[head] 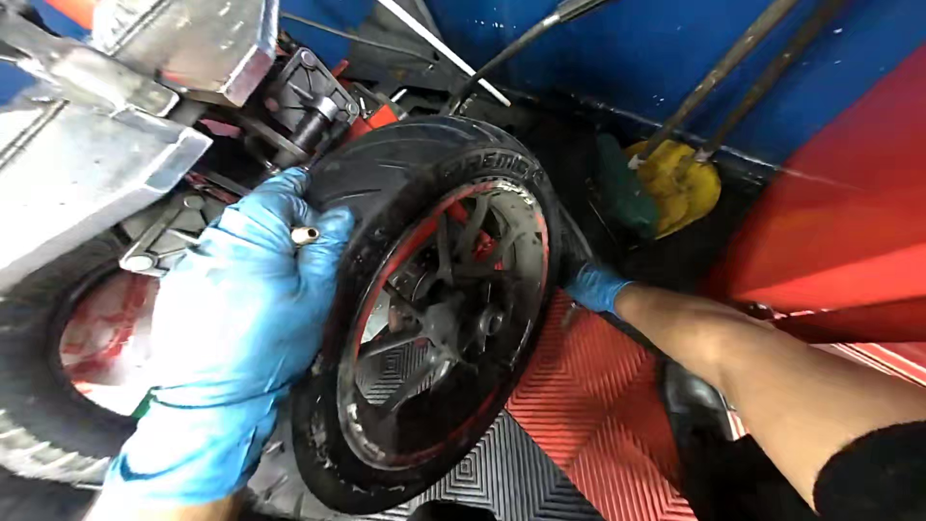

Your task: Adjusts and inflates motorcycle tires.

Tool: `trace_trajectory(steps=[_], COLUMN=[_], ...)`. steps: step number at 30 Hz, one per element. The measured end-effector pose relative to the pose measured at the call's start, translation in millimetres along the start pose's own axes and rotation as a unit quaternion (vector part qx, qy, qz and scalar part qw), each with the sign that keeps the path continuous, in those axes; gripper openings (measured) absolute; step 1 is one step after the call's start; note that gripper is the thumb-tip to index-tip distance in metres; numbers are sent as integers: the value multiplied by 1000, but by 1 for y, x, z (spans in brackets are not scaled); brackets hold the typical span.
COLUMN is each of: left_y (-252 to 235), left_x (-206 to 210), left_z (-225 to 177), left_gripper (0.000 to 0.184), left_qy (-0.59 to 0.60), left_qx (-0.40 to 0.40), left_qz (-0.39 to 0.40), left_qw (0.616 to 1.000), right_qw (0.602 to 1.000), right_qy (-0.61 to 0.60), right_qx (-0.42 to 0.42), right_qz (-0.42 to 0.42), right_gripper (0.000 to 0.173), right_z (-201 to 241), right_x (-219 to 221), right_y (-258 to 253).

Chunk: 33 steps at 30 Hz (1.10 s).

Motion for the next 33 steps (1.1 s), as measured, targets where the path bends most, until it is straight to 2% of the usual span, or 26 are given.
trace_trajectory(steps=[3, 6, 7, 9, 11, 13, 16, 20, 23, 25, 28, 33], left_y=[-30, -35, -36, -39, -41, -46, -51, -75, -95, -99, -97, -96], left_x=[-52, -55, -54, -54, -51, -50, -47, -36, -23, -21, -23, -25], left_z=[-52, -64, -65, -69, -70, -73, -82, -99, -107, -109, -110, -113], left_gripper=[56, 61, 60, 58, 55, 52, 51, 51, 53, 53, 54, 52], left_qy=[77, 73, 69, 64, 57, 56, 48, 31, 17, 7, 8, 22], left_qx=[-43, -32, -28, -24, -27, -29, -12, -9, -21, -21, -18, -11], left_qz=[87, 83, 77, 67, 60, 60, 70, 109, 151, 150, 144, 121], left_qw=[992, 993, 994, 995, 996, 996, 996, 994, 988, 988, 989, 992], right_qw=[987, 947, 936, 919, 908, 935, 958, 937, 926, 924, 911, 884], right_qy=[-33, -96, -123, -250, -355, -299, -214, -280, -311, -313, -312, -363], right_qx=[151, 288, 297, 238, 125, 54, 50, 64, 59, 41, 43, 71], right_qz=[-48, -106, -143, -190, -186, -183, -184, -197, -209, -217, -267, -285], right_gripper=[22, 25, 27, 37, 41, 38, 33, 34, 41, 47, 41, 36], right_z=[-29, -65, -72, -60, -4, 56, 104, 106, 98, 100, 114, 133], right_x=[-84, -176, -202, -242, -263, -268, -247, -241, -255, -267, -268, -260], right_y=[17, 47, 57, 68, 72, 61, 36, 39, 36, 27, 9, -4])
Point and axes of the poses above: each hand's wrist, its own y-axis away from the middle knuckle, its own x-axis out of the palm, z = x × y, the point moved 5 cm from there along -y, towards the middle knuckle, and after that the axes turned 10 degrees about -z, right-handed, at the moved point
